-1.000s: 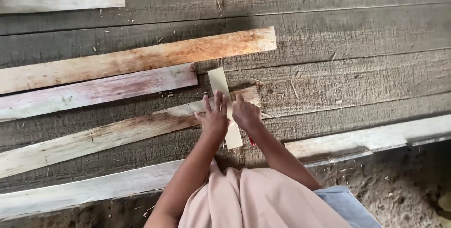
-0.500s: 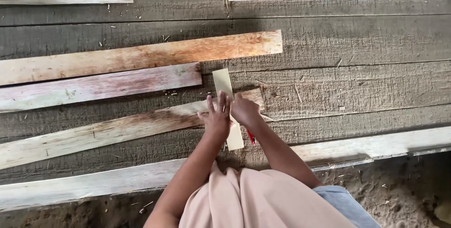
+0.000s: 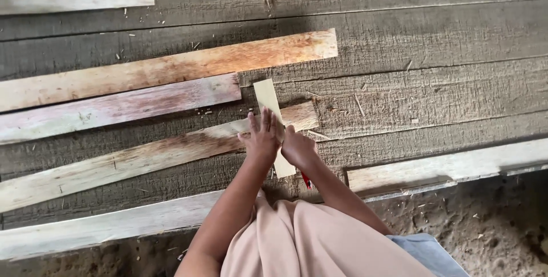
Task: Cutting thin strips of wood veneer using a utility knife on a workshop floor.
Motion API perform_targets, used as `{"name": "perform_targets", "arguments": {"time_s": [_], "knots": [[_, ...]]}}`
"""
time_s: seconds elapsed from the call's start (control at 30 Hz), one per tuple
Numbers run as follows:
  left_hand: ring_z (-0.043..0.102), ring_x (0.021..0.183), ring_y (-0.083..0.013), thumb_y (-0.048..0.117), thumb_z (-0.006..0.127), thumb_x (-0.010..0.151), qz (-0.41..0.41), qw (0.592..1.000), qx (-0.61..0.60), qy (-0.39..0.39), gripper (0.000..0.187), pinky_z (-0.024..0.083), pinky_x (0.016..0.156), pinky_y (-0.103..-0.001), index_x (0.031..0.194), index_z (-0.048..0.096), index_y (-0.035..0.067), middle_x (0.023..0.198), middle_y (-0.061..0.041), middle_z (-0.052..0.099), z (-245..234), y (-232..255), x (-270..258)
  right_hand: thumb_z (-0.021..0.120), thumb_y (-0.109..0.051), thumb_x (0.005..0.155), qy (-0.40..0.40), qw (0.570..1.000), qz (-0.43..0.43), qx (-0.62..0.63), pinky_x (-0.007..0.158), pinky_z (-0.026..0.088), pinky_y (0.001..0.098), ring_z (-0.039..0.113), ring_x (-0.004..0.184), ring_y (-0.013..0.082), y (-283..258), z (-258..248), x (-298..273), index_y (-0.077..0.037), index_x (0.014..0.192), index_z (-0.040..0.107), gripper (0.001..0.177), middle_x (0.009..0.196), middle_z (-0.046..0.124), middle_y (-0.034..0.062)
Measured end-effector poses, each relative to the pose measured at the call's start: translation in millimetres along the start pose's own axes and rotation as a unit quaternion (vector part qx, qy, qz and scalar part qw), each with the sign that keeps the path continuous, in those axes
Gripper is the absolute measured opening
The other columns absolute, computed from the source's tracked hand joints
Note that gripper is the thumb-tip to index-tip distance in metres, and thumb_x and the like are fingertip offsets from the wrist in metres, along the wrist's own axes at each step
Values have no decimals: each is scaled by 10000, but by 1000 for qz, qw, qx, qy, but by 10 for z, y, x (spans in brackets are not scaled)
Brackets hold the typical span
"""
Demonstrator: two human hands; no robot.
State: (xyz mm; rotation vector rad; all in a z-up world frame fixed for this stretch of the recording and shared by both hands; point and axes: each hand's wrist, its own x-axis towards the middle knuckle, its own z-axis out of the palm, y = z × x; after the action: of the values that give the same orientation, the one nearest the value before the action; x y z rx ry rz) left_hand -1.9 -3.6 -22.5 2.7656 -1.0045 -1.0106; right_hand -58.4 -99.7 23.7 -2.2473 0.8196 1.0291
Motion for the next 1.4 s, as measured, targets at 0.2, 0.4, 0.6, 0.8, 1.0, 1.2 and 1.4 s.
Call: {"name": "perform_targets", "arguments": {"time_s": [0.2, 0.4, 0.6, 0.8, 1.0, 1.2, 1.4], "knots": [[-12, 1542, -508, 409, 737, 913, 17, 1000, -1, 2, 947, 290, 963, -896, 1644, 178, 187, 1738, -86, -17, -14, 13, -45, 338, -118, 941, 11, 998, -10, 55, 1025, 399, 702, 632, 1169, 554, 69, 125, -265, 3, 1224, 441, 324, 1112, 690, 354], [-9, 1556, -478, 438, 738, 907, 14, 1000, -8, -17, 984, 290, 995, -878, 1650, 136, 203, 1738, -73, -21, -120, 14, -135, 340, -137, 936, 12, 999, -10, 47, 998, 407, 705, 663, 1121, 537, 251, 372, -428, -35, 1179, 468, 292, 1030, 720, 303], [67, 1550, -471, 350, 686, 967, 24, 999, 10, 18, 837, 360, 978, -844, 1638, 220, 167, 1736, -87, 49, -185, 6, -154, 306, -232, 1027, 85, 983, 63, 150, 1031, 419, 604, 662, 1147, 510, 85, -225, -826, -11, 1187, 567, 377, 1172, 686, 340], [73, 1548, -487, 423, 688, 945, 15, 998, 46, 29, 888, 348, 949, -867, 1645, 191, 192, 1737, -91, 37, -16, -42, -20, 526, -248, 1019, 257, 952, 82, 148, 1022, 472, 623, 625, 1186, 506, 627, -231, 95, -55, 1315, 585, 358, 1557, 408, 294], [58, 1550, -481, 410, 705, 937, 15, 999, 38, 28, 887, 360, 943, -860, 1643, 213, 194, 1741, -70, 15, -92, -18, -86, 559, -216, 952, 285, 937, 73, 188, 922, 534, 564, 688, 1025, 406, 1036, -27, 640, -68, 1198, 676, 310, 1151, 580, 140], [53, 1548, -489, 414, 710, 929, 9, 999, 42, 12, 902, 353, 938, -866, 1644, 202, 202, 1741, -69, -15, -42, -37, -15, 550, -211, 949, 308, 921, 56, 233, 880, 532, 548, 705, 1021, 405, 688, -314, 396, -110, 1110, 695, 239, 982, 713, 157], [6, 1554, -471, 409, 689, 949, 7, 1000, 26, -15, 892, 344, 969, -851, 1649, 177, 202, 1739, -60, -48, -191, -1, -114, 604, -285, 934, 256, 940, 96, 204, 951, 505, 586, 654, 1130, 446, 1023, -13, 792, -86, 1135, 702, 300, 1121, 643, 165]]}}
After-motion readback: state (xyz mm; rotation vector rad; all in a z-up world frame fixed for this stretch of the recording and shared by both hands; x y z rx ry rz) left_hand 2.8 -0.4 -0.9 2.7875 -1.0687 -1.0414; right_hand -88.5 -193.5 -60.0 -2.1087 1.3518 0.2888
